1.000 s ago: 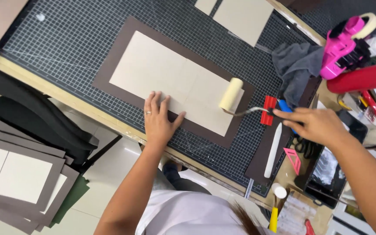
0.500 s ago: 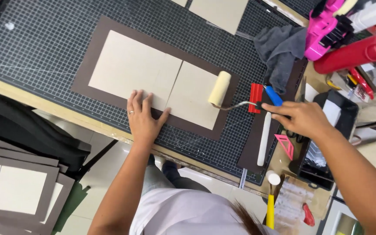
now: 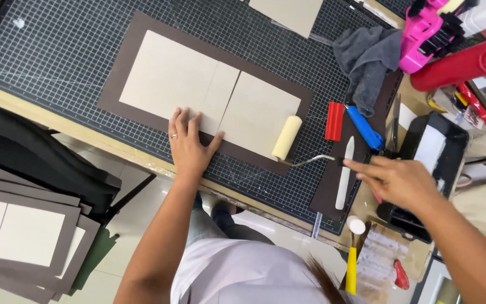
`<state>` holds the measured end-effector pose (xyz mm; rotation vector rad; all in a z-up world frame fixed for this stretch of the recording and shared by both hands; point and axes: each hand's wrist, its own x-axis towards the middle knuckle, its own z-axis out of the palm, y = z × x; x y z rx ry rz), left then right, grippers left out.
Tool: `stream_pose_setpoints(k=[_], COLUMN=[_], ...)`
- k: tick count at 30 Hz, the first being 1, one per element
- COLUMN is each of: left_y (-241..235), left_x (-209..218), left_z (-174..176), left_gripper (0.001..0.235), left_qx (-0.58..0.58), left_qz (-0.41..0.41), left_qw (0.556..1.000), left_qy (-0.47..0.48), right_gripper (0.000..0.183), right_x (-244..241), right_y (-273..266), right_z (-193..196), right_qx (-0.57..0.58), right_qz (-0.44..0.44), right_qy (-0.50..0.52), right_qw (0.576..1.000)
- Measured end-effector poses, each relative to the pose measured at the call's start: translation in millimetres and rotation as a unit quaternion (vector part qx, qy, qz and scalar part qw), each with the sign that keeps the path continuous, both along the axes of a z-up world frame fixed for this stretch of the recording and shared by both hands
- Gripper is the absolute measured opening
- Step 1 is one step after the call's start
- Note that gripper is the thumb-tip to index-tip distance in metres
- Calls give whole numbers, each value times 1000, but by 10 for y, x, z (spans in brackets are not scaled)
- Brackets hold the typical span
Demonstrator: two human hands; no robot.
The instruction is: Applying glue to a paper cover and attaching cardboard panels to assemble a book cover.
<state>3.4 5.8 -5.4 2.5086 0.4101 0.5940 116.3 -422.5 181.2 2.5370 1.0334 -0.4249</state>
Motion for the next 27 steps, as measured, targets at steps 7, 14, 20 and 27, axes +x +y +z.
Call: stream_pose_setpoints(k=[7, 14, 20, 27], left_y=[-42, -27, -18, 12], left_x=[4, 26, 32, -32], left_z=[-7, -45, -59, -44], left_gripper=[71, 72, 72, 62], left_qx=[-78, -79, -78, -4], left_qz=[13, 13, 11, -7], left_qw=[994, 992, 993, 1000], left_qy=[79, 95, 93, 0], right_gripper=[33, 36, 33, 50], right_x=[53, -147, -22, 46], right_y=[1248, 489, 1317, 668], right_z=[-165, 283, 74, 71], right_qx=[130, -6, 87, -66], right_qz=[-25, -127, -63, -66], right_qy=[42, 65, 55, 86], right_qw=[990, 990, 993, 992])
